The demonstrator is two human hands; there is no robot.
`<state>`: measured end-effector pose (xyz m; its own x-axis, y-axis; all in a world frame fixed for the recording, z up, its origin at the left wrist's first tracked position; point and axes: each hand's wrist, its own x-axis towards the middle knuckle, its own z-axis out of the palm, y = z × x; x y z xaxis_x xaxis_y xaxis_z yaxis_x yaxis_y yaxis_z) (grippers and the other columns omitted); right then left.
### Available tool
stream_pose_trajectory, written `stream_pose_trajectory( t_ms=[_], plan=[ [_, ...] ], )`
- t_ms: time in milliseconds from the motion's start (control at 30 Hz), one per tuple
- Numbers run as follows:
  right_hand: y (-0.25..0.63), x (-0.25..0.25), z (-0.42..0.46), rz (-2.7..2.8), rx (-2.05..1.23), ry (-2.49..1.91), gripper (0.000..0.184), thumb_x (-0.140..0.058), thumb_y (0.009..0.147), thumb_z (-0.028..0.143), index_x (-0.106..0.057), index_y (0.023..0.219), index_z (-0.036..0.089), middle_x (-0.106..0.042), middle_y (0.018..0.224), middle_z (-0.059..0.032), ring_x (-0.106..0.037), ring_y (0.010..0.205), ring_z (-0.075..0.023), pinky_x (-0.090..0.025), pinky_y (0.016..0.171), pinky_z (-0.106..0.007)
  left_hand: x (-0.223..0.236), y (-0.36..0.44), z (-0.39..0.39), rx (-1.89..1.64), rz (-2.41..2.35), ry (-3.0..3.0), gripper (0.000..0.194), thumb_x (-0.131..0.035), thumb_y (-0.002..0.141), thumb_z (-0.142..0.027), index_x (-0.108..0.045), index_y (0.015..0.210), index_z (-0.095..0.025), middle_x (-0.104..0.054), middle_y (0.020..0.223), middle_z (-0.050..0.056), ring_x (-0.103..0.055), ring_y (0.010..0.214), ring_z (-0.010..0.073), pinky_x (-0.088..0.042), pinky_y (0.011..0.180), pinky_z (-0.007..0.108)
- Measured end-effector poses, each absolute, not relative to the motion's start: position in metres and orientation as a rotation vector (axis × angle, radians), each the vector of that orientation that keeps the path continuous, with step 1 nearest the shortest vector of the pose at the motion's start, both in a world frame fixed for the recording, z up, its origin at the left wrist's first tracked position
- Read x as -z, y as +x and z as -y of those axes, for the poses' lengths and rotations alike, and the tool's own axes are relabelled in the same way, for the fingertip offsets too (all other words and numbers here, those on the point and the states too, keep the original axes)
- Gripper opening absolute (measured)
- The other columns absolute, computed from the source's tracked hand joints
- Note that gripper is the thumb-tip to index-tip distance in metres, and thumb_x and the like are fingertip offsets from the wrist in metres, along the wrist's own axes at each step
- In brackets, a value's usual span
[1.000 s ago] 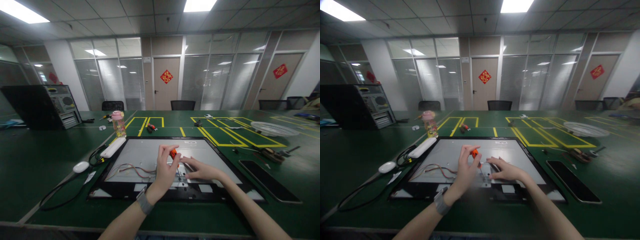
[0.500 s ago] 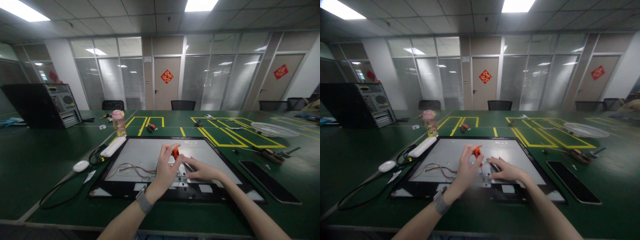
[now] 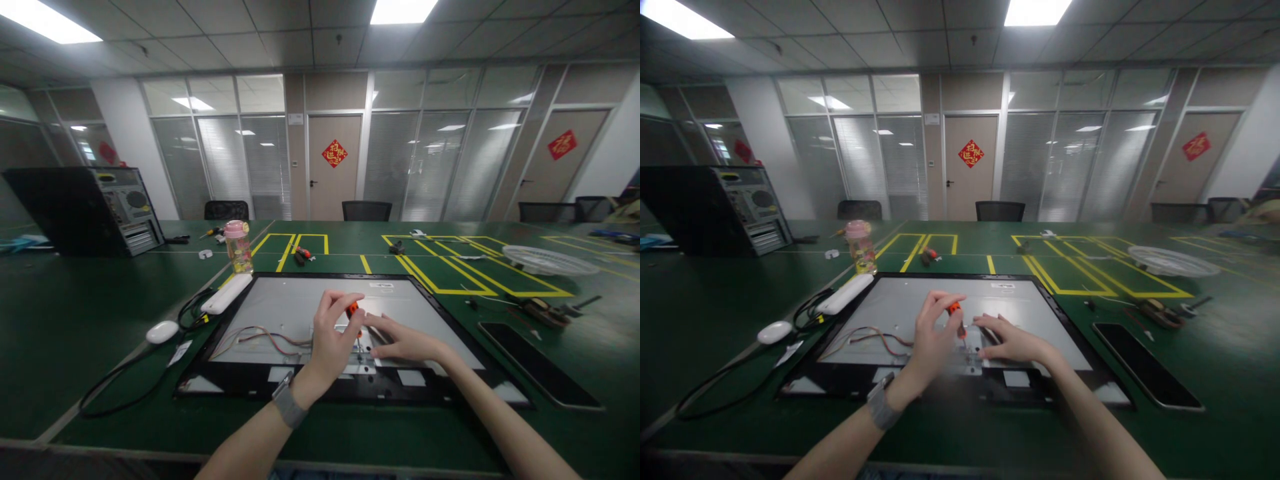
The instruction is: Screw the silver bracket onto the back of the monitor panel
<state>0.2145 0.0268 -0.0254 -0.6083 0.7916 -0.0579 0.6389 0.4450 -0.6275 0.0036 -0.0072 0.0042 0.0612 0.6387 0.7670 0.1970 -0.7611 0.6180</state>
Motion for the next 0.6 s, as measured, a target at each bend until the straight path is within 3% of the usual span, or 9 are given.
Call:
stream_pose_trajectory(
  t_ms=[167,300,433,600],
  plan=[
    [0.2150,0.0243,-0.0254,2.440,-0.919,-1.280,0.079,-0.057,0.077,0.066,-0.036,0.142,0.026,-0.032,0.151,-0.0054,-0.018,0.141,-0.0304,-0.008,0.117,-0.049,-0.0061,0.0029,0.0081,-1.721,-0.790,1.977,0.034,-0.036,0.094,-0.019,-0.060,0.118,-0.021,-0.059,0.115,0.008,-0.055,0.106,0.0195,-0.044,0.092,0.034],
    [0.2151,0.0246,-0.0256,2.448,-0.917,-1.253,0.079,-0.057,0.078,0.066,-0.036,0.142,0.024,-0.032,0.151,-0.0060,-0.019,0.141,-0.0301,-0.008,0.118,-0.047,-0.0070,0.0049,0.0081,-1.725,-0.803,1.960,0.028,-0.044,0.093,-0.020,-0.061,0.115,-0.021,-0.062,0.103,0.007,-0.058,0.096,0.0179,-0.046,0.086,0.031],
    [0.2142,0.0238,-0.0255,2.453,-0.922,-1.222,0.080,-0.057,0.079,0.064,-0.032,0.143,0.025,-0.031,0.151,-0.0065,-0.019,0.141,-0.0296,-0.010,0.117,-0.048,-0.0060,0.0046,0.0088,-1.775,-0.852,2.010,0.020,-0.055,0.087,-0.022,-0.065,0.105,-0.022,-0.054,0.092,0.004,-0.055,0.085,0.0156,-0.046,0.081,0.029],
    [0.2126,0.0210,-0.0240,2.447,-0.928,-1.255,0.078,-0.058,0.078,0.065,-0.035,0.142,0.027,-0.033,0.151,-0.0052,-0.021,0.140,-0.0304,-0.010,0.117,-0.048,-0.0042,0.0025,0.0093,-1.729,-0.811,2.009,0.030,-0.040,0.092,-0.017,-0.061,0.114,-0.022,-0.053,0.114,0.008,-0.053,0.105,0.0193,-0.043,0.091,0.034]
  ],
)
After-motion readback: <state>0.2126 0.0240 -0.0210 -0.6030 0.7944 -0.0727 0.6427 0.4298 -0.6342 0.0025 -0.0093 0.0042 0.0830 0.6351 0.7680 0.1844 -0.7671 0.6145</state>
